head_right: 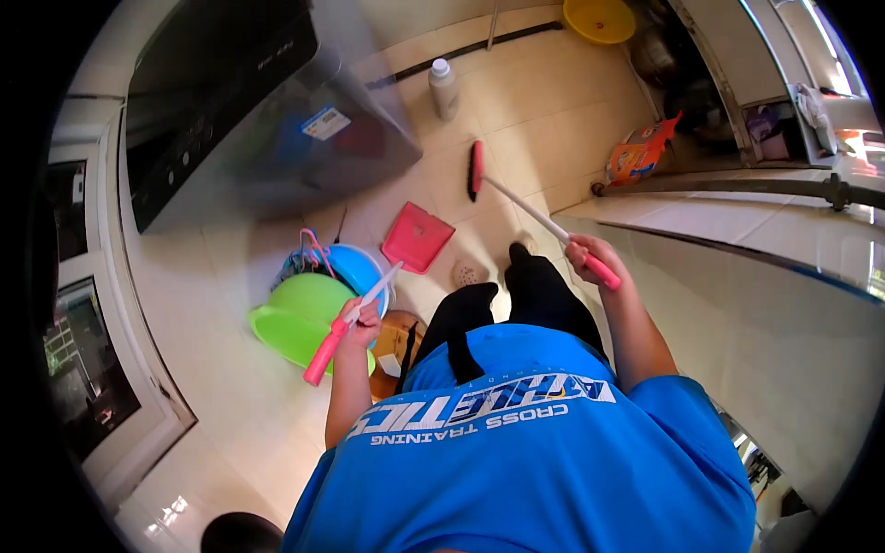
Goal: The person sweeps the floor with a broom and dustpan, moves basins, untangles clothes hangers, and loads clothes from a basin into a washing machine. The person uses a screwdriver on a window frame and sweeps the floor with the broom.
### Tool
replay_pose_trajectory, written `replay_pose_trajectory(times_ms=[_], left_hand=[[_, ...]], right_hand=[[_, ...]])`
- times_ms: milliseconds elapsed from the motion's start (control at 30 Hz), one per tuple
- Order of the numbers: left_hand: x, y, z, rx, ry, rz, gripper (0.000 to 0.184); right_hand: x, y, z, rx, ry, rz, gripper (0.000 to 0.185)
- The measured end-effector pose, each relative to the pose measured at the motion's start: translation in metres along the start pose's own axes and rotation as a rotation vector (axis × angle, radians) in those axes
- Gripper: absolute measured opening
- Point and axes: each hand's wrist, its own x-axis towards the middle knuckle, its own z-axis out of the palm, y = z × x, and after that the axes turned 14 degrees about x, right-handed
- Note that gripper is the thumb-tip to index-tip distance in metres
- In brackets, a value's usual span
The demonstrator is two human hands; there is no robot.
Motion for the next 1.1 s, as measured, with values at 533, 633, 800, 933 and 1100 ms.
replay_pose_trajectory(times_ms=[533, 633, 800, 933, 1100], left_hand=[[0.004, -0.063, -0.039, 0.447, 0.822, -0.010, 0.037], [0.021, -0.057, 0.037, 0.923, 0.791, -0.022, 0.036], [0.070, -0.004, 0.145, 1.432, 0.635, 0.090, 0.033], [0.133, 0.049, 0.275, 1.264, 0.570, 0.145, 0.030], [0.236, 0.091, 0.426, 1.418, 0.160, 0.254, 0.029]], right_hand=[[0.053, -0.200, 0.182, -0.112, -0.010, -0.291, 0.017], [0.035, -0.238, 0.169, 0.080, -0.034, -0.209, 0.021], [-0.040, -0.272, 0.127, 0.132, 0.064, -0.342, 0.020], [-0.073, -0.261, 0.161, -0.227, 0.250, -0.729, 0.020], [-0.059, -0.267, 0.192, -0.592, 0.386, -0.851, 0.037]])
